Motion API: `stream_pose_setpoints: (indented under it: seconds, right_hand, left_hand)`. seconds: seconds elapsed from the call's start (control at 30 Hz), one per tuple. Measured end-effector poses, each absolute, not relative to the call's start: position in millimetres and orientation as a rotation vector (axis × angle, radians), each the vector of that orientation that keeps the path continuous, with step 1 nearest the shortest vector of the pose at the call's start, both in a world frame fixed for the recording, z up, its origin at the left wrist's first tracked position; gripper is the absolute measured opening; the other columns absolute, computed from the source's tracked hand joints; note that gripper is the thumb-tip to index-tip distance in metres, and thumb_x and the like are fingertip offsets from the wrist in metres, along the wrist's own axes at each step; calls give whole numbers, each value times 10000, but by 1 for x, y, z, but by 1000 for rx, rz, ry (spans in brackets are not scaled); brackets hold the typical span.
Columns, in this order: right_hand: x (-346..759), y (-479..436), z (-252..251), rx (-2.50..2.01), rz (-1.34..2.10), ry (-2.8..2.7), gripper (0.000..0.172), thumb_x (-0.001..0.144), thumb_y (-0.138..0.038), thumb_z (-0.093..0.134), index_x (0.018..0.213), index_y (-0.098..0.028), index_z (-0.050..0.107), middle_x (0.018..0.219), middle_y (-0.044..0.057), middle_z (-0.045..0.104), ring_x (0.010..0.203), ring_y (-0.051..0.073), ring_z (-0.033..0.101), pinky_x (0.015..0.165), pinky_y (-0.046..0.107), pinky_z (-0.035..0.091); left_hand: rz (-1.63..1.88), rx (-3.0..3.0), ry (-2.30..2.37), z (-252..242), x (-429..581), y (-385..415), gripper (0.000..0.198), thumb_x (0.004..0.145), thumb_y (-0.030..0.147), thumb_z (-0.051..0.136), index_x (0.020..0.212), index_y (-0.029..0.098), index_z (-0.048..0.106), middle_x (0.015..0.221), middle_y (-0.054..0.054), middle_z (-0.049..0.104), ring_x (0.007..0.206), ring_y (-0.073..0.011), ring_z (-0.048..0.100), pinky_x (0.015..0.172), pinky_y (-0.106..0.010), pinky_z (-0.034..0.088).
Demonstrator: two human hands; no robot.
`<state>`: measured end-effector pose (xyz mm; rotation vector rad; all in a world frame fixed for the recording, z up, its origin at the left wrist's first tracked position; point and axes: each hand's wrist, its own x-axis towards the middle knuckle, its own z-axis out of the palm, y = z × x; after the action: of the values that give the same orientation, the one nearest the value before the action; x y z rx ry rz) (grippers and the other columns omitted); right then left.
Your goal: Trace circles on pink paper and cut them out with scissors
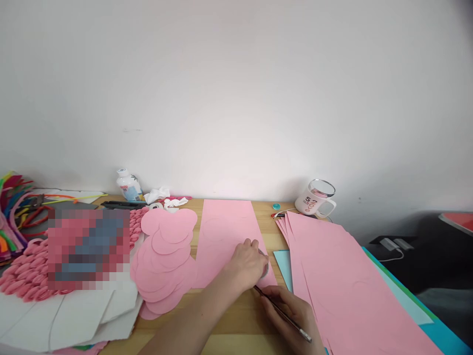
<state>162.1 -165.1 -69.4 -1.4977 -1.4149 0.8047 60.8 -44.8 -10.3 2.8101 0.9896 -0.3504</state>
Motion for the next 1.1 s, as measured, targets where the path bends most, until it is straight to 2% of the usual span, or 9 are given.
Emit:
stream_pose_setpoints:
  seconds: [0.13, 0.37, 0.47, 0.63, 0.77, 0.93, 1.1]
  right_hand:
    - [171, -167, -65, -1520, 796, -1490, 266, 811, -413, 549, 824, -178, 673, 775, 57, 698, 723, 186, 670, 628, 184, 527]
    - [177, -173, -62, -1605, 696, -1306, 358, 758, -524, 554, 760, -192, 687, 732, 46, 705, 689, 200, 661, 574, 202, 522]
    - [186, -172, -62, -1640, 638, -1326, 364, 773, -527, 531, 770, -196, 681, 749, 51, 707, 710, 205, 662, 589, 210, 526]
    - [185, -174, -62, -1614, 564, -1477, 298, 816, -457, 511, 797, -202, 664, 748, 50, 698, 669, 183, 657, 585, 199, 521]
    - [162, -175, -67, -1481, 419, -1618, 274, 880, -388, 433, 820, -218, 640, 720, 33, 677, 600, 154, 643, 551, 197, 502]
    - [142, -165, -84, -1350, 86, -1860, 218, 922, -264, 376, 922, -214, 588, 784, 60, 675, 588, 158, 643, 535, 227, 499]
    - [133, -151, -92, -1402, -210, -1967, 214, 925, -192, 355, 912, -197, 568, 734, 59, 658, 568, 186, 638, 494, 259, 477]
  left_hand:
    - [-351, 2814, 973, -9, 60, -45, 379, 727, 161, 541, 1095, 242, 586, 1039, -128, 536, 919, -262, 494, 646, -321, 422]
    - [-287, 2820, 967, -10, 57, -43, 304, 784, 164, 467, 1026, 258, 625, 993, -113, 541, 890, -247, 498, 627, -311, 396]
    - [-270, 2817, 963, -12, 57, -40, 273, 759, 190, 497, 976, 272, 641, 937, -98, 536, 847, -234, 505, 605, -299, 386]
    - [-264, 2832, 931, -13, 57, -35, 324, 701, 194, 556, 996, 298, 639, 889, -81, 531, 828, -219, 509, 616, -292, 384]
    - [-307, 2831, 920, -14, 59, -32, 370, 684, 288, 592, 1052, 311, 625, 938, -89, 536, 857, -232, 506, 629, -300, 395]
    - [-370, 2822, 918, -12, 61, -30, 425, 685, 351, 601, 1109, 315, 599, 940, -94, 535, 879, -243, 501, 653, -313, 406]
    - [-384, 2821, 921, -11, 62, -31, 430, 688, 359, 609, 1115, 314, 593, 948, -96, 529, 891, -245, 499, 665, -315, 407]
